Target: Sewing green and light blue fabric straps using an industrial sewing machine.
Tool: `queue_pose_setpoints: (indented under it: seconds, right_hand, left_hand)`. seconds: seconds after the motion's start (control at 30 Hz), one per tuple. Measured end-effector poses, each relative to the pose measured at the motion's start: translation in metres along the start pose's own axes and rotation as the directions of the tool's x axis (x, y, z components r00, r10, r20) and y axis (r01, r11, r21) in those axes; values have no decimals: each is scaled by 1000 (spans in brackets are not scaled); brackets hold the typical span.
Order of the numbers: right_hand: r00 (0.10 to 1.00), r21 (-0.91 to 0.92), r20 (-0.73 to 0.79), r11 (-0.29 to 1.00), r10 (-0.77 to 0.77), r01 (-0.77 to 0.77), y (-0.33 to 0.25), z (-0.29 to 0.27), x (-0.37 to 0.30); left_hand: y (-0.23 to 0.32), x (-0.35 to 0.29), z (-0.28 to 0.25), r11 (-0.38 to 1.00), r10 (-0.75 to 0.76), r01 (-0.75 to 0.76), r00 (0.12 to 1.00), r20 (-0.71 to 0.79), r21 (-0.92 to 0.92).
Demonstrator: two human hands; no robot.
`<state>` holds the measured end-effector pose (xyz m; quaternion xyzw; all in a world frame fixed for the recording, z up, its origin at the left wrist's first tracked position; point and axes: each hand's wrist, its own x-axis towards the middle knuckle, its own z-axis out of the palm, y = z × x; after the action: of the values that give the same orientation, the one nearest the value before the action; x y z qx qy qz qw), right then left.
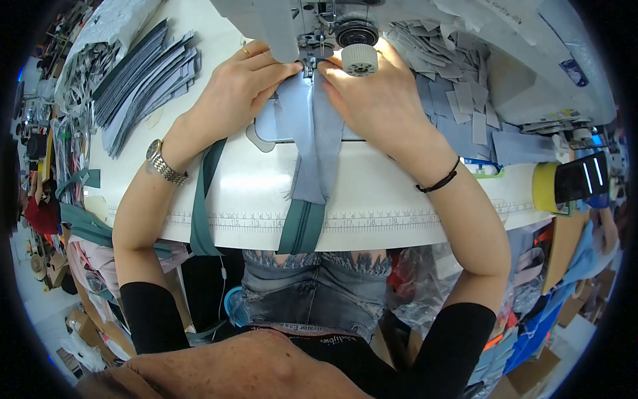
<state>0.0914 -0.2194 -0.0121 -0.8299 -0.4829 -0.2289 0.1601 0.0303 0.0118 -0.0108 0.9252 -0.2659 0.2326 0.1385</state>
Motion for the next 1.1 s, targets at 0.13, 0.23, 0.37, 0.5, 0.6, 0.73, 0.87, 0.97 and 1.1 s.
queue_pose_setpoints:
  seconds: [0.13,0.23,0.37,0.5,0.6,0.73,0.87,0.97,1.1]
  right_hand:
    - [1000,1,-9,1000,-11,11,1,2,-1]
    - [1000,1,-9,1000,-8,8,1,2,-1]
    - [1000,30,-19,1000,-7,7,3,1,-1]
    - [1000,4,-6,1000,9,-9,1,0,-2]
    - [996,-18,72,998,54,-53,0,-3,-2]
    - [991,219,133,976,-29,-1,-7,-16,-3]
    - [977,428,179,903,-118,30,-14,-31,1]
    - [983,435,144,899,-116,42,-18,-30,0]
    - [993,409,79,911,-82,43,-25,-30,0]
  left_hand:
    - [-3,-1,5,999,51,-51,997,-57,-6]
    - [-2,-1,5,999,42,-41,998,-41,23]
    - [-2,-1,4,999,21,-20,999,-24,41]
    - [0,-1,3,998,34,-32,999,-39,61]
    - [5,-4,1,1000,26,-25,999,-43,11]
    - [34,-22,-13,999,40,-40,999,23,17]
    - [54,-37,-26,999,34,-34,999,30,-24]
    - [51,-45,-42,974,-57,55,998,-2,-219]
    - [45,-62,-79,933,-286,296,955,78,-203]
